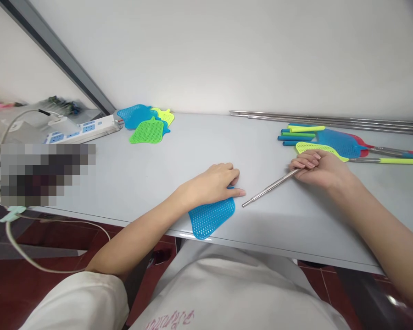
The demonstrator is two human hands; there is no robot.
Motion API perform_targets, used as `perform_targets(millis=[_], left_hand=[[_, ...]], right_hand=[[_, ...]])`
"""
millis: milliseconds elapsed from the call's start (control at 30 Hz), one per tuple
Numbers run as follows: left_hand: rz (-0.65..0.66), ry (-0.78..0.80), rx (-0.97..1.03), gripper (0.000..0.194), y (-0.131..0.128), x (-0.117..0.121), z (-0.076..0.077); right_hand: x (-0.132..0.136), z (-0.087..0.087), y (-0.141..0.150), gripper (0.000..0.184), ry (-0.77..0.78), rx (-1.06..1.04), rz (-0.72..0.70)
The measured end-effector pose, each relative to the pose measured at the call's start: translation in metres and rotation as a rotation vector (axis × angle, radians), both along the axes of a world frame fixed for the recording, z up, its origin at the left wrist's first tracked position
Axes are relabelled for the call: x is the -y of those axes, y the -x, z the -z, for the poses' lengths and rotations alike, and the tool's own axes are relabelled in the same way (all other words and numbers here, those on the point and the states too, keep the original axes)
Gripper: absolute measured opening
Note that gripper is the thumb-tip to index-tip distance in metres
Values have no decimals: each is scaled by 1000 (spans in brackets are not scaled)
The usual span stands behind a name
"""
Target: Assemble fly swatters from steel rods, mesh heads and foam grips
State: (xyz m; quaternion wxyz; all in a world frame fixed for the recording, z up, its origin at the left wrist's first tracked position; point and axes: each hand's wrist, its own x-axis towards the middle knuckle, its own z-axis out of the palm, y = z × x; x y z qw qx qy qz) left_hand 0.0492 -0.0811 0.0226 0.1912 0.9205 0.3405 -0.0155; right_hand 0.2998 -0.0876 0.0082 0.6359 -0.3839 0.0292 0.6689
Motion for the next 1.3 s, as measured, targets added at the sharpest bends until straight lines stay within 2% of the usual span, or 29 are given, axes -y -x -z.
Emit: perform_targets(millis=[467,933,1300], left_hand=[[-7,12,7,27,-1,1,0],[-4,8,10,29,0,0,0],[7,-8,-7,29,-1,1,-1]], right_hand=[[1,1,10,29,64,-30,-15],[0,5,7,34,-3,124,-108],[0,4,7,29,46,-4,-50]])
